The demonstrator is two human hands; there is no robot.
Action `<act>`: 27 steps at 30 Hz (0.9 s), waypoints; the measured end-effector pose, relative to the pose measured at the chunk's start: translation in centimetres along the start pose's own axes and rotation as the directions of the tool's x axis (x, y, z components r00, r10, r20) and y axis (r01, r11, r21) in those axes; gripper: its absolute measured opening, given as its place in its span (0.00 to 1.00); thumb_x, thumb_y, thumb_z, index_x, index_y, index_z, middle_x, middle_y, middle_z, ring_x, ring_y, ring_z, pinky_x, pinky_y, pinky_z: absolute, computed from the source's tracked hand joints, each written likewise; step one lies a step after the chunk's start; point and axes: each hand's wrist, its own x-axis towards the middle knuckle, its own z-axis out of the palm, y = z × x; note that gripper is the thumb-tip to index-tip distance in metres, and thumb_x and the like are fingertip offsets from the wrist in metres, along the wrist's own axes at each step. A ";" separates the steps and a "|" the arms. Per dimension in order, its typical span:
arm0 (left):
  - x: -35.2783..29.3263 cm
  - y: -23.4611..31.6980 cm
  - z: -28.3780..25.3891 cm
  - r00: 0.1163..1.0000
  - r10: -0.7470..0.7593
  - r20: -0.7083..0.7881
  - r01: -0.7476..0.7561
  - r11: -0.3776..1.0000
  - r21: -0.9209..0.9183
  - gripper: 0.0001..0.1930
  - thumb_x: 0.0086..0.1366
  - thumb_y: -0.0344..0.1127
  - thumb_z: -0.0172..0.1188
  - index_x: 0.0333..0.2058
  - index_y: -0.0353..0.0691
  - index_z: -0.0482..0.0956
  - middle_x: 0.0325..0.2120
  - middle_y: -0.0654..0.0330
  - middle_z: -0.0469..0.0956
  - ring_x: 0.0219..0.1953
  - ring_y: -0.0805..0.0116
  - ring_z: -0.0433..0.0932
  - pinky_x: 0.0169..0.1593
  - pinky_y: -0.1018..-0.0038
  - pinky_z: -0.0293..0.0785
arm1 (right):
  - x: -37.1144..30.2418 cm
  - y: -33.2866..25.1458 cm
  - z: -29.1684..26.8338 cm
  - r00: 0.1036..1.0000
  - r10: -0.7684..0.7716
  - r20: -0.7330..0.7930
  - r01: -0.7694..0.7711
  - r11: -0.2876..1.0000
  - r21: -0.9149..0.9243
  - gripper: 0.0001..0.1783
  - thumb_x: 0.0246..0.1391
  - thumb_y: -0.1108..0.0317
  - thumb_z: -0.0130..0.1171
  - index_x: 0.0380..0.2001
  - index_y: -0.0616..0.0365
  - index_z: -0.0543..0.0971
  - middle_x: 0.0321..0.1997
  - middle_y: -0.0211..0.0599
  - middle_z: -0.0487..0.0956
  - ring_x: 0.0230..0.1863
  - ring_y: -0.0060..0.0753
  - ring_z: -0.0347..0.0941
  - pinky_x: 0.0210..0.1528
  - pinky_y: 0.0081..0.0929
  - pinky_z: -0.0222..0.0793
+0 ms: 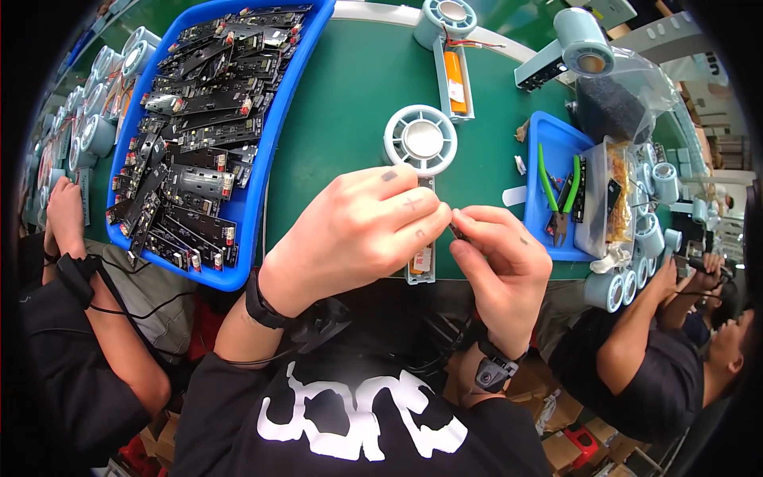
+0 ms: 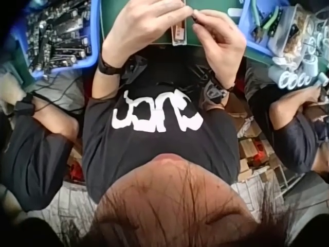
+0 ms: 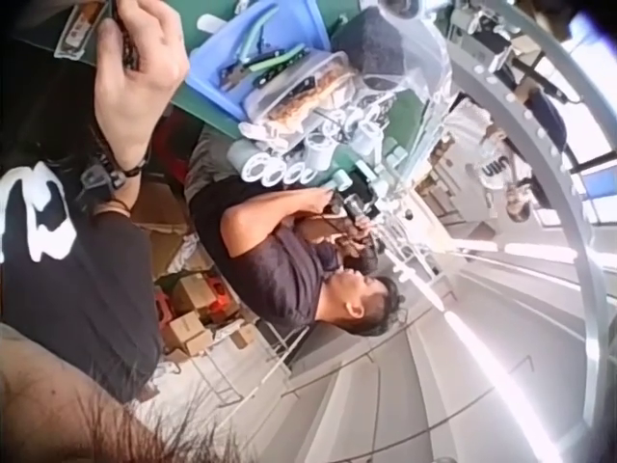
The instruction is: The person connects a circuit board to a battery and fan assembly by hand, fits the board into the plastic housing, and sets the unit aside. This process is repeated with another circuit board and fan housing.
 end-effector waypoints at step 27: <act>0.1 1.0 1.3 0.885 -0.428 -0.182 0.401 0.901 -0.168 0.05 0.55 0.25 0.70 0.31 0.37 0.84 0.25 0.59 0.80 0.25 0.63 0.79 0.29 0.69 0.75 | 2.8 1.4 0.3 0.962 -0.270 -0.030 0.270 0.963 -0.003 0.17 0.48 0.86 0.68 0.43 0.63 0.85 0.45 0.47 0.84 0.44 0.36 0.82 0.45 0.24 0.77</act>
